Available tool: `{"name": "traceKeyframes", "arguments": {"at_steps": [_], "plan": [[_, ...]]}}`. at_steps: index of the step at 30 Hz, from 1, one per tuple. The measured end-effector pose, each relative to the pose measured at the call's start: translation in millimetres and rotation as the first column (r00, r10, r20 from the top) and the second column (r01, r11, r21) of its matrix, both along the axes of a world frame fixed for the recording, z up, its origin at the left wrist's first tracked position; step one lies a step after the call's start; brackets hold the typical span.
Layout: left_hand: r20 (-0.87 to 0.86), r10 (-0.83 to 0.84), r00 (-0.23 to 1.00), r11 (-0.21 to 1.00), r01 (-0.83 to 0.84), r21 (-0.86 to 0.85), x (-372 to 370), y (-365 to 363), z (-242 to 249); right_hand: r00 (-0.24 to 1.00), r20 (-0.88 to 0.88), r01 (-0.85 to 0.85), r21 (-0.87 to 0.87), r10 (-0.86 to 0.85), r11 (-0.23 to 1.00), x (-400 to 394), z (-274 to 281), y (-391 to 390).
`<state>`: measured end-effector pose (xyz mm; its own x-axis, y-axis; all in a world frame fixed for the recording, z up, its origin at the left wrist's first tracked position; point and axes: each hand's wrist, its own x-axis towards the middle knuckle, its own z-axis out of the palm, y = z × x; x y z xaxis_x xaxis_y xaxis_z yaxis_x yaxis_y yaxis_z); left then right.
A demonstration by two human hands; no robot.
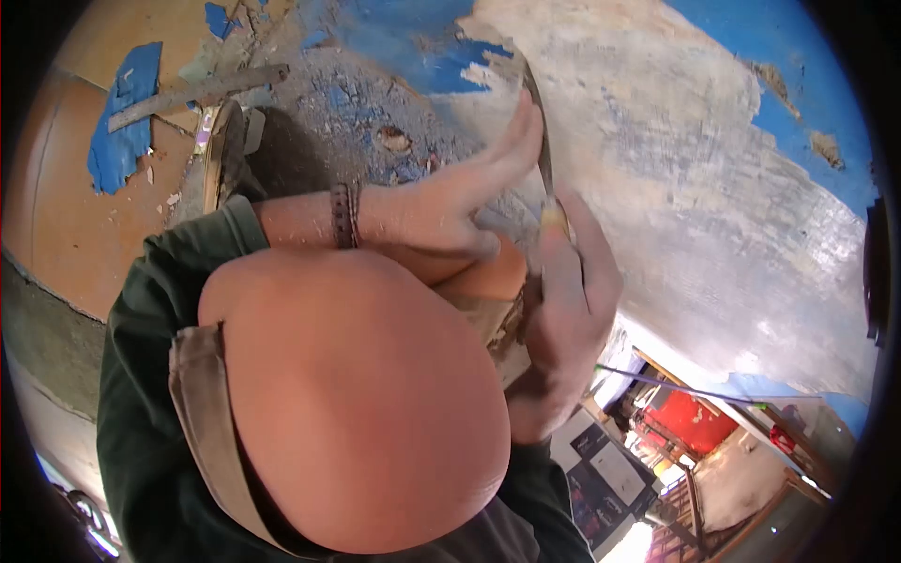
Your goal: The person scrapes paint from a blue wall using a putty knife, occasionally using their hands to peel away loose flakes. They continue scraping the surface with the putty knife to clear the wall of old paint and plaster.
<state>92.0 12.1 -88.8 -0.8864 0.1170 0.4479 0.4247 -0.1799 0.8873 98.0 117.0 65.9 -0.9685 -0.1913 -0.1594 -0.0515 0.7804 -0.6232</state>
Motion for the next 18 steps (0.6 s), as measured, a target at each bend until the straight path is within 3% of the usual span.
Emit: {"name": "traceKeyframes", "arguments": {"at_steps": [1,2,6,8,9,12,14,16,18], "plan": [[-0.013,0.043,0.999,0.998,-0.043,0.044,0,2,-7,0.993,0.1,0.067,0.009,-0.068,0.998,4,6,-13],[-0.036,0.103,0.994,0.992,-0.1,0.074,-3,-2,-10,0.994,0.092,0.064,0.002,-0.064,0.998,5,0,-20],[-0.036,0.191,0.981,0.981,-0.19,0.029,-1,1,-6,0.994,-0.017,-0.107,0.044,0.108,0.993,6,-7,-11],[-0.033,0.001,0.999,1.0,-0.001,0.011,-2,-4,4,0.998,0.07,0.001,-0.066,0.003,0.998,6,3,3],[-0.027,-0.009,1.0,1.0,0.009,0.019,0,-2,0,0.976,-0.094,-0.191,0.041,0.194,0.981,5,-3,2],[-0.07,0.14,0.988,0.989,-0.143,-0.035,-4,-6,-13,0.99,-0.046,-0.126,0.088,0.13,0.988,9,-8,-27],[-0.006,0.173,0.985,0.984,-0.173,0.054,-1,-1,-10,0.993,-0.054,-0.104,0.059,0.107,0.993,10,-13,-22],[-0.052,0.138,0.989,0.99,-0.136,0.033,-1,-1,-2,0.991,0.126,0.05,-0.032,-0.046,0.998,8,0,-12],[-0.084,0.092,0.992,0.996,-0.091,0.013,-2,-3,-3,0.995,0.081,0.071,-0.11,-0.062,0.991,6,-1,-10]]}}
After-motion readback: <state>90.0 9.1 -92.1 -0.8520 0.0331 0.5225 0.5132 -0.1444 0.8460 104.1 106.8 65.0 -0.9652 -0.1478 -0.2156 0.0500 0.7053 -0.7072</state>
